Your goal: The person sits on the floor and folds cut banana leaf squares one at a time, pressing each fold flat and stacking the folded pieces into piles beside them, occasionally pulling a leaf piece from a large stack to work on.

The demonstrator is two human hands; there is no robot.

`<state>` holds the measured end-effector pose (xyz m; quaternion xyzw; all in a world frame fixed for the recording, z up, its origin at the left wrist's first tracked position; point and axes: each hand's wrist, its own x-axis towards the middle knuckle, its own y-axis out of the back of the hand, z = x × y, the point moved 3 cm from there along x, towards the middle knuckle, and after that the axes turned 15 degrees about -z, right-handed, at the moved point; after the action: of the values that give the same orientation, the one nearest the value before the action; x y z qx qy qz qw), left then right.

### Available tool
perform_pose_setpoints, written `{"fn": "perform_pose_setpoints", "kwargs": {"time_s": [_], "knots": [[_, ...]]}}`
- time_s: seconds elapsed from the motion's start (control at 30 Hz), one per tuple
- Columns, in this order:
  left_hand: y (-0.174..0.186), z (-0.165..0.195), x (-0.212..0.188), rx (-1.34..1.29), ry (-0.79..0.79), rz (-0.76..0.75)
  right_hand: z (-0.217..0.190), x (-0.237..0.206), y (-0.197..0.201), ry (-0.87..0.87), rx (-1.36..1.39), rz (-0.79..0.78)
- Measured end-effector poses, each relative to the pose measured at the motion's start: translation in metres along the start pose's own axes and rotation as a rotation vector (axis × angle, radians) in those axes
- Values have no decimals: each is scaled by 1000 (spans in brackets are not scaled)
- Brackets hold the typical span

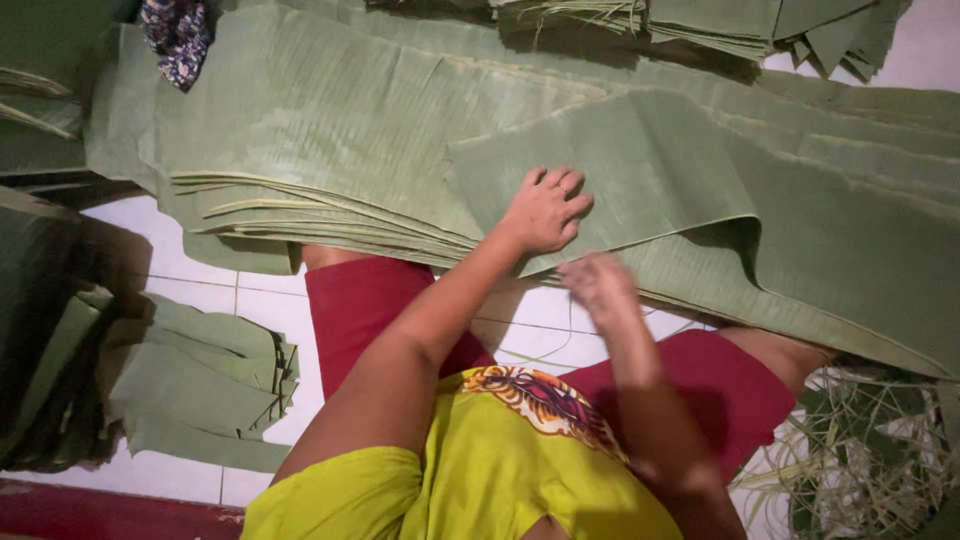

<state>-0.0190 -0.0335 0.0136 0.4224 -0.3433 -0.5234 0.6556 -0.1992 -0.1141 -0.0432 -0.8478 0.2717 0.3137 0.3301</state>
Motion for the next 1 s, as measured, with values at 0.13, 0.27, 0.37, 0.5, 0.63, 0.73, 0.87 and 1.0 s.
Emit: {"fn": "perform_pose_setpoints", "kwargs": {"time_s": [0.13, 0.27, 0.37, 0.5, 0.63, 0.73, 0.87, 1.0], "knots": [[2, -1, -1, 2, -31, 22, -51, -7, 38, 350, 98, 168], [2, 0, -1, -15, 20, -75, -66, -9, 48, 419, -102, 159], [1, -1, -3, 34, 100, -123, -53, -20, 50, 445, -103, 149], [4, -6, -6, 58, 204, -164, -29, -59, 66, 440, 21, 87], [2, -9, -6, 78, 329, -448, -20, -111, 91, 458, 29, 60], [7, -5, -5, 80, 301, -343, -28, -137, 95, 566, 74, -14], [10, -4, -7, 48, 306, -343, -58, -157, 65, 554, -37, -24], [8, -5, -8, 46, 278, -260, -123, -203, 26, 751, -87, 29]]}}
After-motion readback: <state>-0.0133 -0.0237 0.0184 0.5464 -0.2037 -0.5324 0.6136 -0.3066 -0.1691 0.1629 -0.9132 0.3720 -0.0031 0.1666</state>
